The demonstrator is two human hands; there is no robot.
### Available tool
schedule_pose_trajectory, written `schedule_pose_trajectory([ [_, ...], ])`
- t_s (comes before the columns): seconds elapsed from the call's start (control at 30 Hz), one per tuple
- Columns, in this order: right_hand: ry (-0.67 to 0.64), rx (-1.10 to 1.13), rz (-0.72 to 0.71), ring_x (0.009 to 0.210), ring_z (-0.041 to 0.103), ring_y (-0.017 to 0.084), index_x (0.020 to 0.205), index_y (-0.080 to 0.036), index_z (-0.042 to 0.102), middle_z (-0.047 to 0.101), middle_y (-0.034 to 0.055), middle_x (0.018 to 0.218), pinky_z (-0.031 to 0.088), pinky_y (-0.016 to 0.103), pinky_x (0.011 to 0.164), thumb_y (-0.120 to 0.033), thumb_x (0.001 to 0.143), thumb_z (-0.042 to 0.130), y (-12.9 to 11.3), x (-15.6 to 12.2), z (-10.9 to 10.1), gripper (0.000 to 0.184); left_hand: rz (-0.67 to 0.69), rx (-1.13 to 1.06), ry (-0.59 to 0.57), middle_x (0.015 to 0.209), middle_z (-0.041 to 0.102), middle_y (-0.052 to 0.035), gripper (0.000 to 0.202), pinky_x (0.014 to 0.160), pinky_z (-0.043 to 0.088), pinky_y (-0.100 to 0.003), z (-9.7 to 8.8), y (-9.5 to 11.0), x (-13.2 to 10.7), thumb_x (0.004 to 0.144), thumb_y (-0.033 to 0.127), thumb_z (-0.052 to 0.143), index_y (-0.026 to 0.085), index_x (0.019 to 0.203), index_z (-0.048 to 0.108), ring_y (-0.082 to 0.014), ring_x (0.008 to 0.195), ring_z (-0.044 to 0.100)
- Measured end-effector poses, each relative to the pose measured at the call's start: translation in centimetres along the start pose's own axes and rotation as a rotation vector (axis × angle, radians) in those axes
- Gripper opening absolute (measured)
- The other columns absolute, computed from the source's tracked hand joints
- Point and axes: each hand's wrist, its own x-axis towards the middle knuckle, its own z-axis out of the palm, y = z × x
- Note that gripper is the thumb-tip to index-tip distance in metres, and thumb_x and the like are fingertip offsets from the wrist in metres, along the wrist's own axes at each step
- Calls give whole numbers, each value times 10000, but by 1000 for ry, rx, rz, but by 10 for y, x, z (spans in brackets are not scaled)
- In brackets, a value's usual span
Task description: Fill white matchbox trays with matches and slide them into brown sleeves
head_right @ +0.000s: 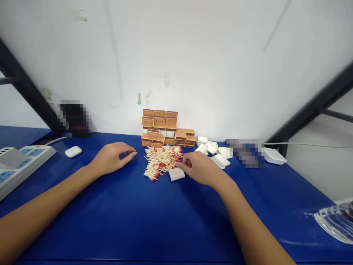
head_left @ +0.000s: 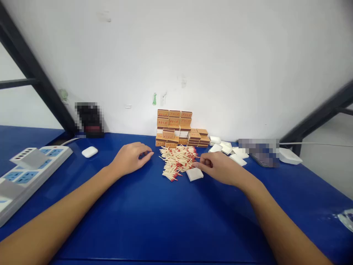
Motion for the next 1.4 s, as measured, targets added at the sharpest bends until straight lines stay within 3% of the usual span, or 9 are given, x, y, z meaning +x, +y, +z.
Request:
schedule_pose_trajectory([
  [0.27,-148,45,-94,605,518,148,683,-213,558,616,-4,662,334,293,573,-229,849,614,-5,-8,-1,176,50,36,36,911,782,-47,254,724,508,-319,-2,1,0,1028,337,569,194,1010,777,-210,848,699],
  [0.53,-160,22,-168,541,399,115,545,-208,416,447,-36,543,261,298,527,-202,763,597,-18,-11,8,283,92,20,111,918,785,-45,224,760,524,-331,-2,9,1,1024,296,585,178,992,772,-214,877,672],
  [0.67,-126,-7,-122,492,352,105,516,-204,380,384,-42,493,227,314,509,-181,758,584,-31,-13,11,317,140,-44,120,865,765,-38,200,739,515,-316,-8,25,-1,1009,307,620,172,1006,767,-197,827,661],
  [0.83,-107,3,-44,503,374,109,508,-198,434,437,-28,504,230,315,514,-191,749,615,-47,-18,16,302,233,-186,-29,703,654,-12,343,587,426,-295,-14,65,-8,927,505,712,167,968,756,-172,664,617],
  [0.93,-112,54,-4,516,395,110,509,-194,451,459,-26,513,241,311,514,-200,765,613,-53,-19,21,303,275,-230,-97,726,665,-13,446,575,405,-302,-12,81,-12,867,584,741,161,1009,747,-176,646,620],
  [1.07,-127,153,-17,520,405,108,533,-196,443,454,-36,514,258,302,506,-219,821,589,-56,-20,28,323,240,-256,-158,718,664,1,489,566,385,-301,-9,84,-14,829,608,760,161,1023,735,-167,611,606],
  [1.2,-137,222,-78,527,404,108,576,-198,479,492,-38,544,268,293,508,-315,915,587,-54,-22,29,375,174,-302,-254,700,656,23,331,562,361,-287,-6,81,-15,822,506,780,187,894,725,-139,585,579],
  [1.3,-171,278,-109,549,481,122,649,-199,594,599,-16,601,312,289,526,-431,976,572,-44,-20,21,401,136,-325,-286,690,649,38,317,568,361,-276,-6,81,-15,835,473,773,205,1001,740,-130,575,573],
  [1.4,-58,302,-96,591,533,142,697,-199,635,632,4,638,351,293,558,-462,989,569,-23,-14,7,399,101,-318,-286,700,658,43,418,558,359,-272,-6,83,-15,836,510,776,219,1134,734,-131,568,576],
])
